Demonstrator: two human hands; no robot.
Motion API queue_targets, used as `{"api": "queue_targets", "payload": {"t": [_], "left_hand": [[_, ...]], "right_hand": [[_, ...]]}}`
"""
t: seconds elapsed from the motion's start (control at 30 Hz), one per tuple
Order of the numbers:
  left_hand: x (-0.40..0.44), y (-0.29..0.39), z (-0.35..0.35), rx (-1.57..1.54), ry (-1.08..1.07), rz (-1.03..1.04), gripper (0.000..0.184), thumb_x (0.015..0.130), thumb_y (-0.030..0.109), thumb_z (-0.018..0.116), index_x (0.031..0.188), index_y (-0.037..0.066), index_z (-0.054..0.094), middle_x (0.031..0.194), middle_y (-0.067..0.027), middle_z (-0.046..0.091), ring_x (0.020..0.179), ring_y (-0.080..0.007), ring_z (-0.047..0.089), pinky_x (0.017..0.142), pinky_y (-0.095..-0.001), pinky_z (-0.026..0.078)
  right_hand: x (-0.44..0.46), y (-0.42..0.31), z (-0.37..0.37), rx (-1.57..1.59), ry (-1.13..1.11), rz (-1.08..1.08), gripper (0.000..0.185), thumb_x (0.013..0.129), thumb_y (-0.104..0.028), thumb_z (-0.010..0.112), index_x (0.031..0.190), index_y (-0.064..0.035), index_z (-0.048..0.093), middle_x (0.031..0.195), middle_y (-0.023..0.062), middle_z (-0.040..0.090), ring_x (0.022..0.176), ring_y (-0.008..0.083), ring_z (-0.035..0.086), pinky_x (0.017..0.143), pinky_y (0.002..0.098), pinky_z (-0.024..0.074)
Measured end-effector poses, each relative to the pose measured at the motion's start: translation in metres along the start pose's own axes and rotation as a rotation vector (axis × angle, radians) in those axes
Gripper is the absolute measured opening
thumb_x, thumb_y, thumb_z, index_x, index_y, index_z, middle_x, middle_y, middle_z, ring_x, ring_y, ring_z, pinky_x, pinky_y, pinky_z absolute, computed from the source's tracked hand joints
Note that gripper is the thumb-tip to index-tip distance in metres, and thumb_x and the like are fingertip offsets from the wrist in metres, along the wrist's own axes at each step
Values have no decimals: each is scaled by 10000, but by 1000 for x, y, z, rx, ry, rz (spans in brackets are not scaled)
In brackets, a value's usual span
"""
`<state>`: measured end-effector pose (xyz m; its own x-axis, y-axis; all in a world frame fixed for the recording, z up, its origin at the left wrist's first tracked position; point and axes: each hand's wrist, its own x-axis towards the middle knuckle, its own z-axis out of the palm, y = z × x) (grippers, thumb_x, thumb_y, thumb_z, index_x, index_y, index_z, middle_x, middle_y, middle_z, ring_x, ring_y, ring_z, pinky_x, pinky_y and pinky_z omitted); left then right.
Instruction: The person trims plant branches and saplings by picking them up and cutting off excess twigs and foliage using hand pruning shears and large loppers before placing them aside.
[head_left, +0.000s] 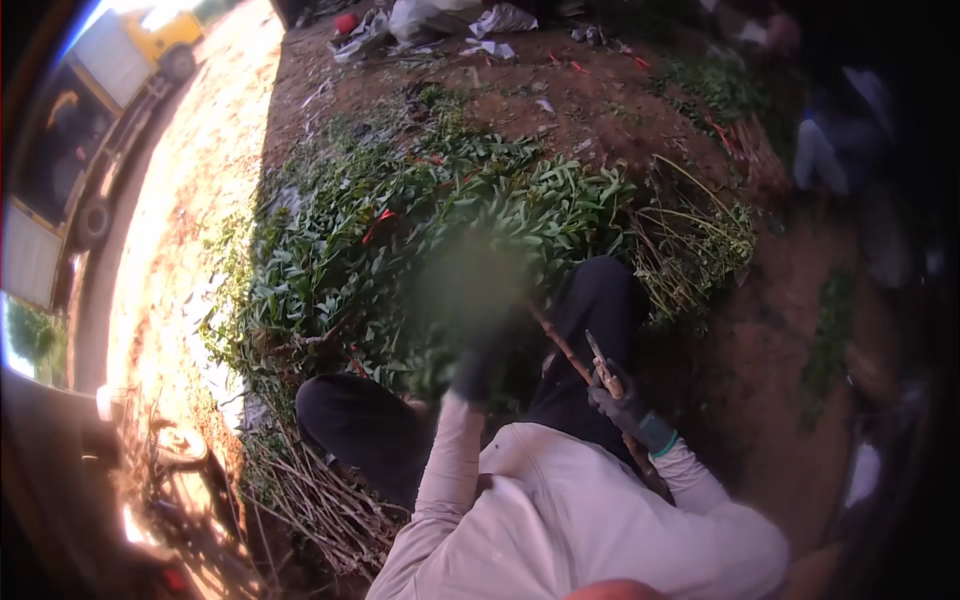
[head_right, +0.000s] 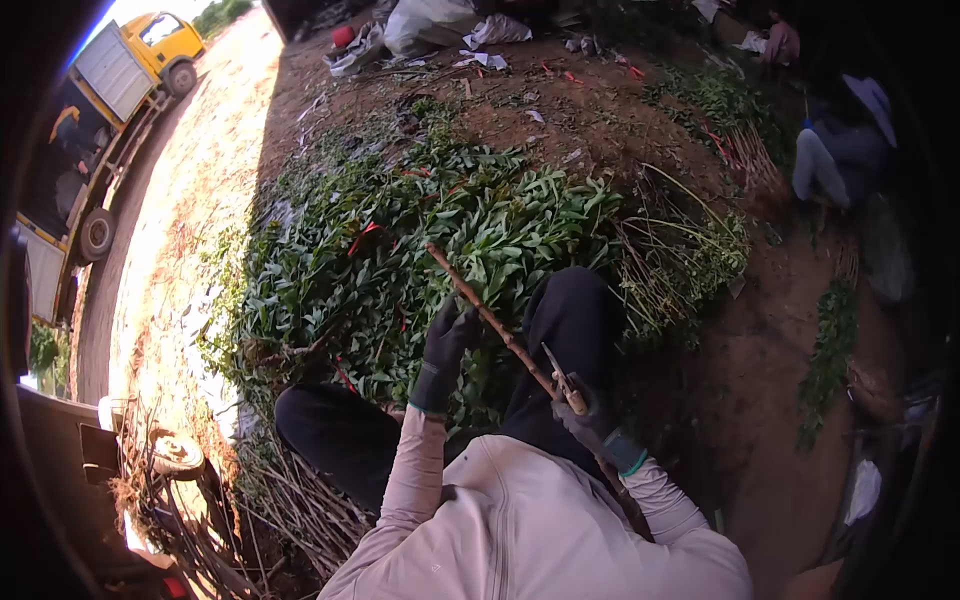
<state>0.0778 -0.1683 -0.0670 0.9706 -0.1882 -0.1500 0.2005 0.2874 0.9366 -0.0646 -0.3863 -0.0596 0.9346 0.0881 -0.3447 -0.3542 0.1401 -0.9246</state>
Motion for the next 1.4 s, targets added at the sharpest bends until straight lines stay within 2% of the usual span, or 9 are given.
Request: {"api": "queue_targets", "payload": {"t": [0.13, 0.23, 0.33, 0.37, 0.47, 0.63, 0.77, 1.2, 1.4], "left_hand": [[31, -124, -63, 456, -27, 373, 251, 899, 197, 493, 1098, 45, 491, 800, 18, 551, 677, -92, 528, 582, -243, 437], [22, -62, -21, 432, -153, 311, 175, 909, 209, 476, 993, 63, 524, 815, 4, 553, 689, -93, 524, 591, -248, 442], [22, -74, -7, -20, -208, 230, 178, 922, 248, 456, 959, 89, 527, 752, 11, 535, 615, -92, 487, 546, -230, 411], [9, -53, 16, -826, -296, -79, 199, 925, 266, 449, 974, 90, 531, 765, 2, 541, 605, -99, 483, 533, -228, 402], [-5, -30, 72, -766, 115, -269, 267, 941, 326, 389, 963, 84, 500, 796, -35, 521, 806, -167, 531, 760, -290, 455], [2, -55, 80, -788, -184, -192, 238, 943, 188, 372, 1114, 41, 447, 1071, -96, 521, 995, -213, 515, 877, -363, 437], [2, -68, 84, -347, -76, -35, 292, 950, 335, 341, 1056, 117, 503, 1000, -30, 558, 928, -182, 526, 814, -346, 425], [10, -86, 90, -622, -38, -175, 278, 933, 331, 380, 733, 170, 486, 587, 67, 463, 507, -71, 454, 470, -229, 376], [-9, -84, 100, -92, -67, 9, 223, 925, 247, 407, 783, 109, 509, 547, 65, 441, 491, -42, 420, 466, -199, 351]], "right_hand": [[5, 30, -15, 264, -118, 35, 424, 783, -25, 552, 1189, -122, 477, 743, -32, 501, 604, 55, 463, 530, 195, 379], [-7, -6, 6, 33, 7, -66, 355, 779, 10, 550, 1106, -103, 473, 698, -15, 489, 597, 62, 480, 510, 208, 397], [-11, -8, 6, 85, 35, -60, 306, 784, 1, 538, 1068, -93, 474, 680, -5, 488, 581, 63, 471, 512, 205, 394], [-11, -4, 2, 89, 62, -84, 306, 784, 1, 538, 1068, -93, 474, 680, -5, 488, 581, 63, 471, 512, 205, 394], [-4, 21, -20, 45, 17, 17, 461, 811, -57, 549, 1248, -119, 416, 760, -33, 457, 612, 47, 464, 481, 188, 384], [-6, 31, -35, 141, 50, -26, 434, 811, -57, 550, 1222, -112, 419, 748, -27, 460, 607, 50, 464, 483, 190, 386], [-9, 28, -38, 205, 57, -53, 413, 811, -57, 551, 1200, -106, 422, 739, -23, 462, 602, 53, 464, 485, 192, 387], [-2, 27, -48, 255, 28, -50, 345, 811, -56, 554, 1131, -88, 430, 708, -7, 469, 588, 61, 463, 490, 198, 391], [1, 26, -50, 269, 10, -55, 314, 811, -56, 555, 1099, -79, 434, 694, 0, 472, 582, 65, 463, 492, 200, 393]]}}
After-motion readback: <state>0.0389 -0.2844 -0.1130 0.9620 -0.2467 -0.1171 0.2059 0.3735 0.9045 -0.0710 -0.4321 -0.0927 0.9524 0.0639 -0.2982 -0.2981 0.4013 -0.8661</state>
